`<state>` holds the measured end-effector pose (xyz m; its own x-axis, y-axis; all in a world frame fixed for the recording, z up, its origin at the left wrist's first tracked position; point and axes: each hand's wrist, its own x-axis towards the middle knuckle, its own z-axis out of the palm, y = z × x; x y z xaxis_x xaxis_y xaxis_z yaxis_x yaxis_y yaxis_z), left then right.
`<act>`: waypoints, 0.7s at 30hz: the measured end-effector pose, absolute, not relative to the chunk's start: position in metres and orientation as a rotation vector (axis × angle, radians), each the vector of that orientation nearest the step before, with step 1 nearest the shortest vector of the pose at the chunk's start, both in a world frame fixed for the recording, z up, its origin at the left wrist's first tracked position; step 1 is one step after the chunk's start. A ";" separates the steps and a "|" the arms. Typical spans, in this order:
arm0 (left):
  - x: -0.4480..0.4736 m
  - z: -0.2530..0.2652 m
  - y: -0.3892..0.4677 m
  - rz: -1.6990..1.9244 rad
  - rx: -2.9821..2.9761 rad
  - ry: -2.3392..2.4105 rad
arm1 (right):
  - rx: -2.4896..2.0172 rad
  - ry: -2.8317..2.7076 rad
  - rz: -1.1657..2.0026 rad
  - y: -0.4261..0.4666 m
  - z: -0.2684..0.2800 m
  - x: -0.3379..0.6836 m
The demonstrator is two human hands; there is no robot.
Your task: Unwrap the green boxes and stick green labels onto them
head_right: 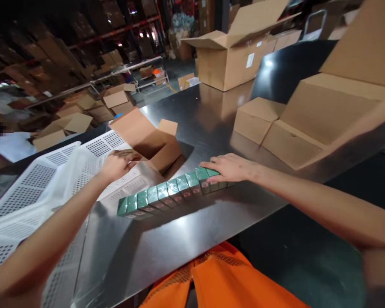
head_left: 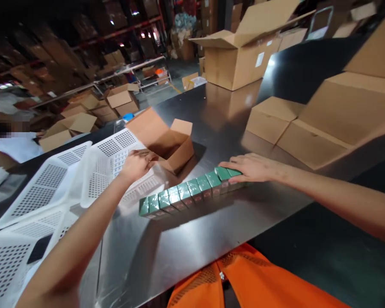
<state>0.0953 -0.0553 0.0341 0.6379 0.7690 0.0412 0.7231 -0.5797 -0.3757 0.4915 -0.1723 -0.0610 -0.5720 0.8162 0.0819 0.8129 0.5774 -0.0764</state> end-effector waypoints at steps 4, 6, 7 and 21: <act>0.134 0.015 -0.067 -0.159 -2.574 -1.073 | -1.646 -2.528 0.129 -0.168 -0.035 0.503; 0.154 0.006 -0.073 -0.301 -2.642 -0.987 | -1.733 -2.365 0.080 -0.166 -0.013 0.514; 0.163 0.002 -0.076 -0.336 -2.674 -0.947 | -1.766 -2.281 0.033 -0.166 0.000 0.519; 0.209 -0.017 -0.094 -0.262 -2.775 -0.723 | -1.516 -2.164 -0.229 -0.087 0.080 0.400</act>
